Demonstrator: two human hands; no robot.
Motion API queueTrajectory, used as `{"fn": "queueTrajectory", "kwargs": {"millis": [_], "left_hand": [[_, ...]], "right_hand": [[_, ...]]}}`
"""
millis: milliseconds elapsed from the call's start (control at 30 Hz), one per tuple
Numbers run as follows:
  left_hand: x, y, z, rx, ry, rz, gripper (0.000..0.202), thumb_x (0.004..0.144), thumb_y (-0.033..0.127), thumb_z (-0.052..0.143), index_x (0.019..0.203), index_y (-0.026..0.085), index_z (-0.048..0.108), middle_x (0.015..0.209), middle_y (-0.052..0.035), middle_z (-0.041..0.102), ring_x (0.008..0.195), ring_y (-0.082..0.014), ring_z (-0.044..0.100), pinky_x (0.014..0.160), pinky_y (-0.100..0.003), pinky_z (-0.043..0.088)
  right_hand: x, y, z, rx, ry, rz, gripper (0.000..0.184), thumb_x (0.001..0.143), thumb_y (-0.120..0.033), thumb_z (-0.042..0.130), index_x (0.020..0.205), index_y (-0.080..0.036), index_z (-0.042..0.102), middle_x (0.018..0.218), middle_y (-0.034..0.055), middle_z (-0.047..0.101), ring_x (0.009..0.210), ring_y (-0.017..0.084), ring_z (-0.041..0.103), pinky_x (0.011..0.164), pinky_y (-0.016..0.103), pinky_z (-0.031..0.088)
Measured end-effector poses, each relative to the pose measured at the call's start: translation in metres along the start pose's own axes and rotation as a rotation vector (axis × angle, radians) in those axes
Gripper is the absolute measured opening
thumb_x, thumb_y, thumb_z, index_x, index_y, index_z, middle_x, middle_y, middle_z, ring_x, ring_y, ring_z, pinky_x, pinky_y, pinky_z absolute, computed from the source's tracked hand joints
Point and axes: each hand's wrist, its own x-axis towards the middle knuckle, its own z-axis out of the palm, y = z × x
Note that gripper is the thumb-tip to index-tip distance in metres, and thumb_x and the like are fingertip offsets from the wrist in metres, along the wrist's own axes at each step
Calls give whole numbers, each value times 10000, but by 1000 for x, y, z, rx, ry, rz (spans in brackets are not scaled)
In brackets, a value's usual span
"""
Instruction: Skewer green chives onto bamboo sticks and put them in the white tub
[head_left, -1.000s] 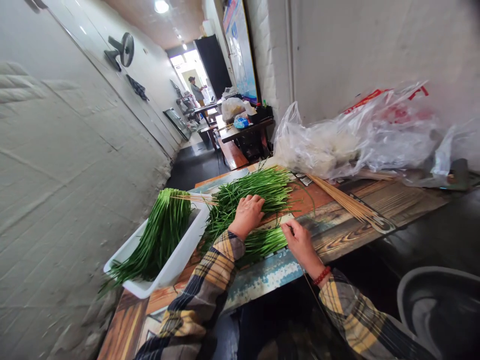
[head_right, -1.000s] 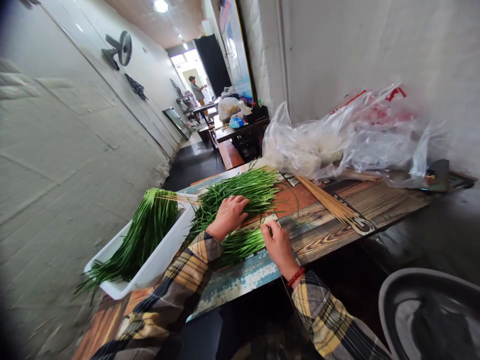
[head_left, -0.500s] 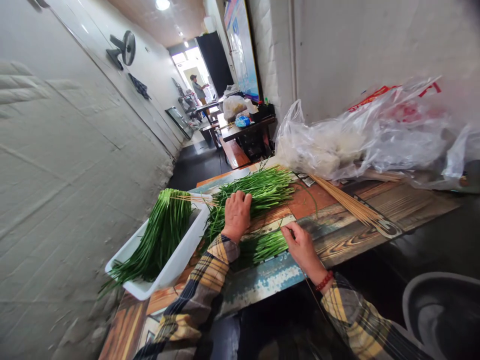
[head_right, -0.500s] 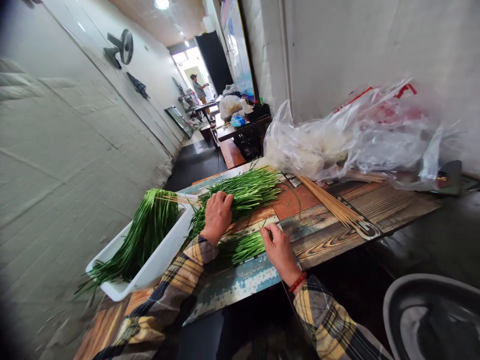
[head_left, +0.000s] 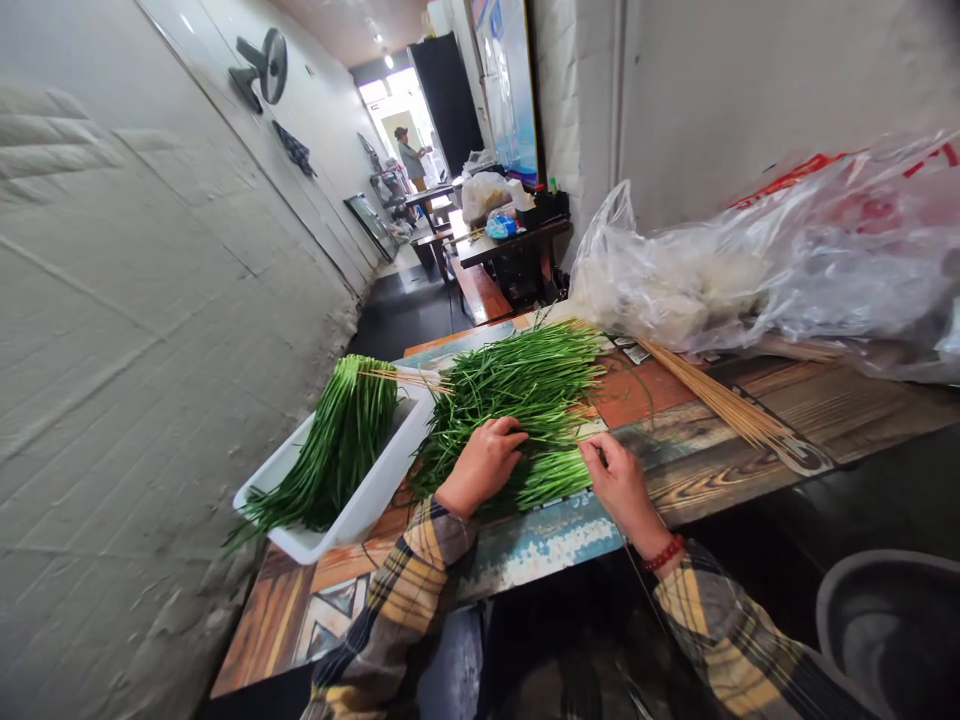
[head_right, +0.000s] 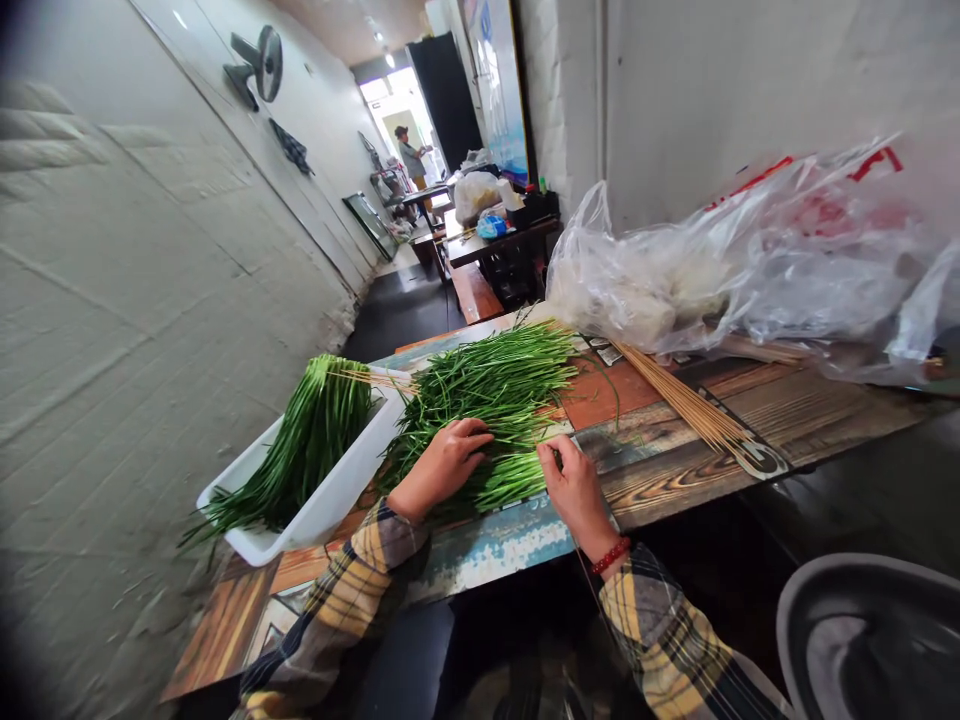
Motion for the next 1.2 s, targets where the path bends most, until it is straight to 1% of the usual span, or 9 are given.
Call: {"fn": "queueTrajectory", "kwargs": {"millis": [133, 233, 400, 467, 667, 867, 967, 1100, 1200], "left_hand": [[-19, 2, 6, 31, 38, 21, 287, 904, 143, 434, 1047, 191, 677, 1141, -101, 570, 1009, -204, 543, 907, -369, 470], [-27, -4, 9, 2, 73, 1, 282, 890, 115, 434, 1040, 185, 663, 1061, -93, 588, 964, -197, 553, 861, -359, 490], [-19, -9, 6, -125, 301, -85, 233, 819, 67, 513, 1001, 152, 630, 1098, -101, 571, 1020, -202, 540, 900, -349, 472], [-11, -7, 4, -173, 346, -107, 175, 817, 85, 535, 946, 150, 633, 1034, -91, 587, 973, -196, 550, 869, -336, 474], [4, 3, 8, -248, 288, -65, 127, 837, 127, 538, 882, 162, 652, 904, -59, 617, 865, -173, 565, 804, -299, 461], [0, 1, 11, -146, 140, 18, 134, 837, 139, 543, 826, 171, 673, 836, -47, 629, 817, -170, 560, 790, -303, 429], [2, 7, 13, -52, 94, 39, 120, 838, 196, 564, 832, 190, 683, 847, -52, 630, 852, -194, 545, 772, -324, 410], [12, 19, 18, 46, 58, 50, 118, 825, 241, 587, 788, 184, 683, 839, -74, 618, 890, -226, 527, 773, -357, 389], [19, 22, 22, -22, 90, 30, 154, 836, 209, 565, 737, 178, 680, 822, -75, 620, 876, -216, 534, 786, -358, 391]], "right_hand": [[-1, 2, 0, -23, 12, 1, 317, 912, -420, 426, 781, -182, 590, 659, 7, 606, 604, 160, 545, 590, 260, 366], [-1, 4, 1, -13, 20, -1, 319, 910, -427, 431, 795, -181, 598, 675, 14, 623, 627, 170, 566, 605, 265, 378], [-4, 6, 1, -1, 17, -17, 328, 910, -441, 435, 798, -182, 601, 696, 18, 628, 631, 170, 568, 605, 267, 390], [-5, 5, 0, -3, 6, -32, 333, 910, -451, 437, 789, -184, 595, 681, 12, 614, 618, 165, 558, 592, 264, 386], [-14, 1, -2, -38, 5, -43, 316, 907, -441, 444, 787, -187, 587, 661, 0, 589, 587, 151, 539, 573, 259, 393], [-27, -2, -4, -67, -34, 11, 300, 910, -439, 430, 791, -201, 570, 586, -19, 535, 528, 148, 537, 503, 244, 377], [-28, -4, -4, -87, -41, 12, 299, 911, -440, 426, 797, -203, 568, 580, -19, 539, 526, 151, 546, 505, 244, 379], [-26, -6, -4, -115, -26, 7, 307, 908, -437, 421, 775, -203, 568, 595, -11, 551, 531, 151, 549, 504, 243, 380], [-25, -7, -3, -140, -17, -14, 306, 911, -423, 414, 766, -203, 570, 612, -3, 571, 549, 151, 554, 515, 242, 385]]}}
